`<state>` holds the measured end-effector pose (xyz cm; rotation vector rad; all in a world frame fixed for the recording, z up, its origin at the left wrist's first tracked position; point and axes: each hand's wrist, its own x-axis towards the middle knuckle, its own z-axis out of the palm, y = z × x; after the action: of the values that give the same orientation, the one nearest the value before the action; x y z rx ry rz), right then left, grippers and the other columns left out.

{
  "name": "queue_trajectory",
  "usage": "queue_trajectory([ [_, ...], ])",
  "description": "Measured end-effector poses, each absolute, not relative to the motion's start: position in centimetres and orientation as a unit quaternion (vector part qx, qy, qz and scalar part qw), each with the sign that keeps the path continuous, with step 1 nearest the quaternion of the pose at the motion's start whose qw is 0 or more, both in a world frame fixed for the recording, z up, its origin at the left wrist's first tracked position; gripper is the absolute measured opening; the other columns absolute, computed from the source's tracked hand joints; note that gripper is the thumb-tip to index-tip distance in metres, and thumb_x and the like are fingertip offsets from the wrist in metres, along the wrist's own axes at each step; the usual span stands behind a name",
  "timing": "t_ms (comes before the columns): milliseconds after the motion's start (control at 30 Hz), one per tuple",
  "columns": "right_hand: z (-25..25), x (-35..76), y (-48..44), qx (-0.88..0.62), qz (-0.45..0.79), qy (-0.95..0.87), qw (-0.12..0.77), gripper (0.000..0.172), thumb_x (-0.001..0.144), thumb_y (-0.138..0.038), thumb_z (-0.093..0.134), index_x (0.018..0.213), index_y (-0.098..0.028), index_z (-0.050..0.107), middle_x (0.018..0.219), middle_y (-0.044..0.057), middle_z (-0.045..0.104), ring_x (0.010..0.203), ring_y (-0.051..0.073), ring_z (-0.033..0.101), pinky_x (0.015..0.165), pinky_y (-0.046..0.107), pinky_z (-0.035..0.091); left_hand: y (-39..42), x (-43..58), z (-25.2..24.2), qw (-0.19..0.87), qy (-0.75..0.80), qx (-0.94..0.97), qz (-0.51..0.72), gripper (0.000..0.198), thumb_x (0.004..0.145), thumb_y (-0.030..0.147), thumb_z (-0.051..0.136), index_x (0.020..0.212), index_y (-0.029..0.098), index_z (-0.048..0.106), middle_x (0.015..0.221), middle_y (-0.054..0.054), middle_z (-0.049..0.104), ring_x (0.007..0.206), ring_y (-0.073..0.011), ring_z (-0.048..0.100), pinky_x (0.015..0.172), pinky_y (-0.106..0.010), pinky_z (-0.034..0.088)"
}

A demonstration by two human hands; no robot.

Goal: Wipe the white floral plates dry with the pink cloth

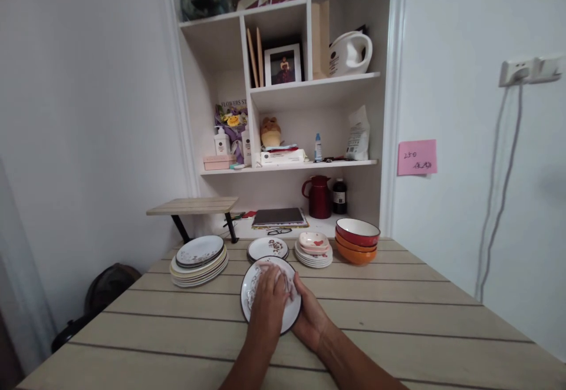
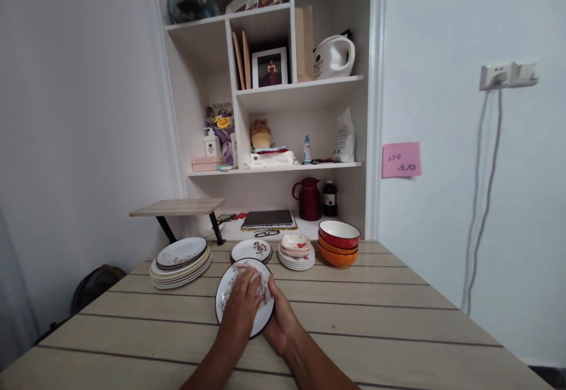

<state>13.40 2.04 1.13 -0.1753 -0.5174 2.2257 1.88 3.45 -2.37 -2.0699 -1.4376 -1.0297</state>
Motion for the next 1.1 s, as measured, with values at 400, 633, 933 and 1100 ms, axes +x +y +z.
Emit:
queue_trajectory([
  [400,1.1,13.6,1.9,-0.064,0.885,-0.202,0.414,0.054,0.082,-0.050,0.058,0.116,-0.009,0.061,0.116,0.015,0.067,0.108,0.023,0.062,0.102,0.037,0.039,2.9,1.7,-2.2,0.215,-0.489,-0.764,-0.363,0.038,0.082,0.009,0.048,0.116,0.021,0.059,0.121,-0.010,0.060,0.118,-0.0267,0.053,0.094,-0.046,0.051],
  [633,0.5,13.8,1.9,-0.078,0.881,-0.179,0.430,0.046,0.086,-0.047,0.053,0.112,-0.011,0.064,0.109,0.010,0.070,0.104,0.021,0.063,0.100,0.036,0.040,2.7,1.3,-1.1,0.250,-0.457,-0.784,-0.336,0.034,0.086,0.012,0.046,0.116,0.024,0.059,0.122,-0.005,0.063,0.116,-0.0217,0.056,0.101,-0.046,0.046],
  [933,0.6,13.5,2.3,-0.108,0.876,-0.167,0.439,0.051,0.088,-0.050,0.048,0.119,-0.012,0.061,0.108,0.011,0.071,0.102,0.022,0.064,0.098,0.038,0.042,3.8,-0.4,-1.1,0.280,-0.579,-0.700,-0.310,0.035,0.087,0.017,0.049,0.122,0.014,0.055,0.124,-0.012,0.062,0.116,-0.0235,0.057,0.107,-0.051,0.037],
  [1100,0.6,13.7,2.4,-0.102,0.878,-0.174,0.434,0.060,0.087,-0.058,0.043,0.124,-0.013,0.057,0.114,0.011,0.068,0.106,0.022,0.062,0.098,0.037,0.042,4.2,-0.6,-1.3,0.221,-0.604,-0.705,-0.297,0.035,0.087,0.022,0.050,0.120,0.013,0.058,0.125,-0.012,0.062,0.119,-0.0246,0.055,0.105,-0.047,0.041],
])
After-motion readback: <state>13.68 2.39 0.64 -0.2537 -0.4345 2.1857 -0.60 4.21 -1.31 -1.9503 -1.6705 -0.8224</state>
